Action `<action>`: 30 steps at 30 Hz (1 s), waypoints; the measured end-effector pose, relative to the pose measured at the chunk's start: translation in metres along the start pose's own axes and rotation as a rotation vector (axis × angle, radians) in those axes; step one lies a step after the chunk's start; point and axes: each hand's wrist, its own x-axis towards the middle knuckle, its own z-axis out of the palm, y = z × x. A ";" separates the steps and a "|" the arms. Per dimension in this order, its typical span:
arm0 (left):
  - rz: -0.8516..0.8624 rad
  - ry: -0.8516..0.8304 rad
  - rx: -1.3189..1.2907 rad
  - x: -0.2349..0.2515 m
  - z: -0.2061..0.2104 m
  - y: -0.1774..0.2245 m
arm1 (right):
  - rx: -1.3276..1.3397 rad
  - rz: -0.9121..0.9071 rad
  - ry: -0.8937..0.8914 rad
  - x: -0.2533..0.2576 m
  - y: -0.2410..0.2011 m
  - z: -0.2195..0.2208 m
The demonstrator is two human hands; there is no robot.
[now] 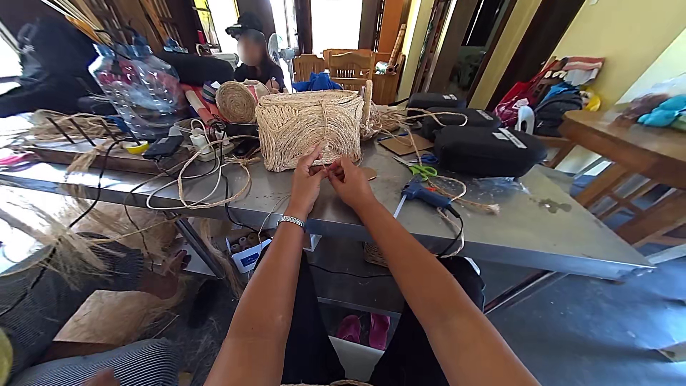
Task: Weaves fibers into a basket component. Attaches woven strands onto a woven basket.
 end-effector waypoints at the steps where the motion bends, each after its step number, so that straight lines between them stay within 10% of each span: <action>1: 0.001 0.001 0.018 -0.001 0.000 0.001 | -0.026 0.007 0.005 0.000 -0.002 -0.001; 30: 0.127 0.015 0.332 0.007 0.003 -0.003 | -0.286 0.095 0.018 -0.002 -0.014 -0.004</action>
